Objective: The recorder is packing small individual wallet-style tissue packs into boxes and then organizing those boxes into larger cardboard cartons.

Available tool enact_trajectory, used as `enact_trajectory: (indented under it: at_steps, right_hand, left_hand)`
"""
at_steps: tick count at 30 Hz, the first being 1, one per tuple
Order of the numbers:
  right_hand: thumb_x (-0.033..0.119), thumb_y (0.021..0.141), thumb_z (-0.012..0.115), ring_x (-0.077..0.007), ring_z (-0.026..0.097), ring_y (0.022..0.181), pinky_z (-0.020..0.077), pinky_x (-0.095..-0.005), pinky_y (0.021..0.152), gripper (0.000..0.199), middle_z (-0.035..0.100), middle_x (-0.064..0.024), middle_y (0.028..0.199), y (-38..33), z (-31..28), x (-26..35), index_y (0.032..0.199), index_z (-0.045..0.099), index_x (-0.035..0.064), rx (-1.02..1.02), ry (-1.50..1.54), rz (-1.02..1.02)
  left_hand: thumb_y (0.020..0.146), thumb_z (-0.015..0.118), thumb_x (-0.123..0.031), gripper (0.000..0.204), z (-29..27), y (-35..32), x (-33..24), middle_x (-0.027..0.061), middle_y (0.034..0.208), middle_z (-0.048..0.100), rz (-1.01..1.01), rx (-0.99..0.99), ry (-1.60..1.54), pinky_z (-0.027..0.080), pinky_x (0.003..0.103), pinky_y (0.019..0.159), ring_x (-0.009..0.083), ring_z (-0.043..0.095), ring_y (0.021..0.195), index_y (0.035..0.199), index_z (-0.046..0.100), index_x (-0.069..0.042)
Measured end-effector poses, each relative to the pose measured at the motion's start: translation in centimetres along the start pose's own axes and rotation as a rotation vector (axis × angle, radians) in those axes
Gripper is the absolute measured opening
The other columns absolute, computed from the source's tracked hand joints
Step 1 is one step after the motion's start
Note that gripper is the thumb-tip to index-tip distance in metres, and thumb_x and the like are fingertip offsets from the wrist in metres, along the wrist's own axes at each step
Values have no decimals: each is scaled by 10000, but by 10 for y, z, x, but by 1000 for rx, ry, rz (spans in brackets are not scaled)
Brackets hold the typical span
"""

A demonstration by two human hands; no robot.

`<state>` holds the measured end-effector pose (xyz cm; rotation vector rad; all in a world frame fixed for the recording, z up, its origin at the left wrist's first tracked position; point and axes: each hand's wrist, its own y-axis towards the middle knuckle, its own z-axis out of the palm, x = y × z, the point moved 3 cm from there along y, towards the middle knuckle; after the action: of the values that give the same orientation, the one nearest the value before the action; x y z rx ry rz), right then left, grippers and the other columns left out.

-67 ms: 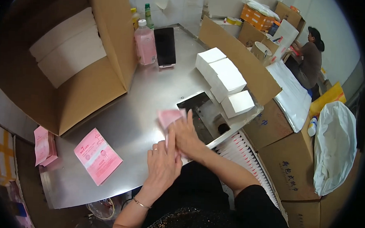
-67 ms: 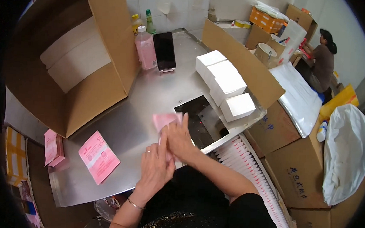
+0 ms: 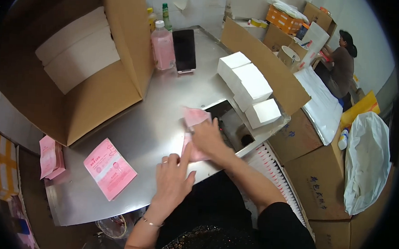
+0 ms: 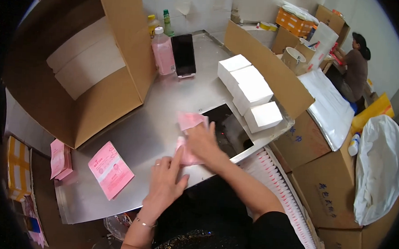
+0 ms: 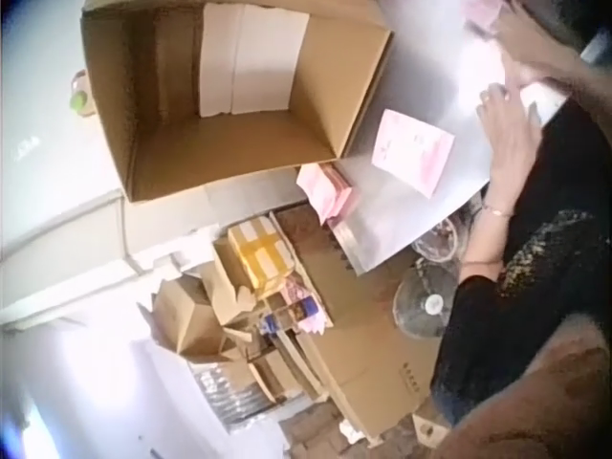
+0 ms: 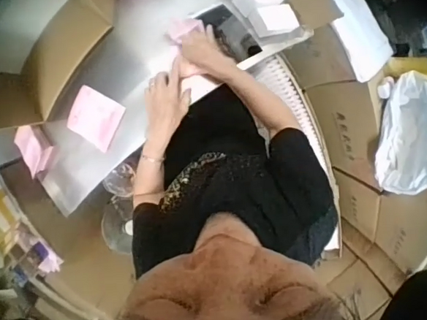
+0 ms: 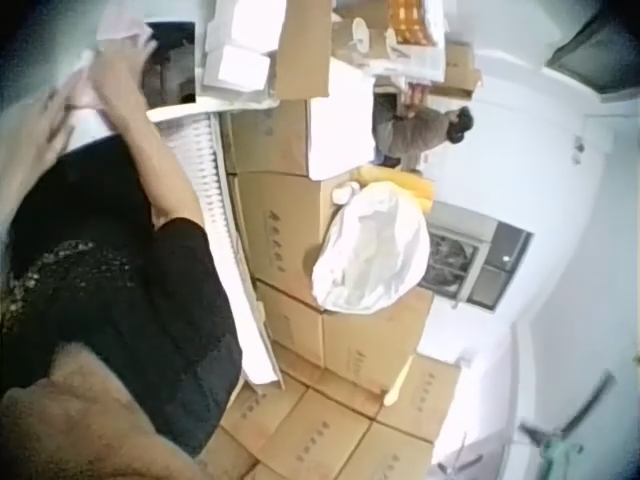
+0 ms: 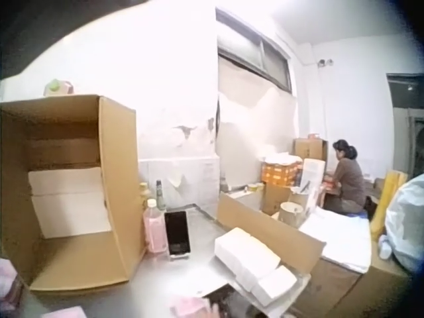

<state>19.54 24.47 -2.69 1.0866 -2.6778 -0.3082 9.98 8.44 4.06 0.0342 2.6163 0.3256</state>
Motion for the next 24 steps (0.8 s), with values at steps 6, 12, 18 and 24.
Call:
enact_trajectory:
  at_steps: [6,12,18,24]
  right_hand:
    - [153,906,548,-433,648,802,524,-512,728,173,659,-216,824,-24,-15,-65,954,642,16,424,50,174]
    - [80,818,656,-322,632,808,478,-445,708,161,644,-126,832,-44,-114,-74,977,656,53,-514,-151,129]
    - [163,884,667,-292,546,902,419,-420,765,131,562,-117,872,-55,-92,-129,861,640,37,-481,-350,266]
    - [0,825,592,-325,562,965,436,-444,835,231,611,-142,959,-56,-94,-136,1041,676,12,-595,-95,268]
  left_hand:
    - [690,671,24,210,-16,-40,33,154,1076,578,86,-154,-70,432,462,846,350,540,1009,887,642,-43]
    - [722,620,-27,318,-85,-92,104,170,1189,581,-473,-556,482,338,538,1060,402,504,1154,1033,566,-69]
    - [750,584,16,339,-74,-86,120,150,1021,574,-366,-122,496,359,528,1028,353,521,1084,1082,552,-45]
    - [859,600,-32,186,-27,-26,40,182,904,533,-14,-88,-98,443,466,744,375,538,855,1042,573,-19]
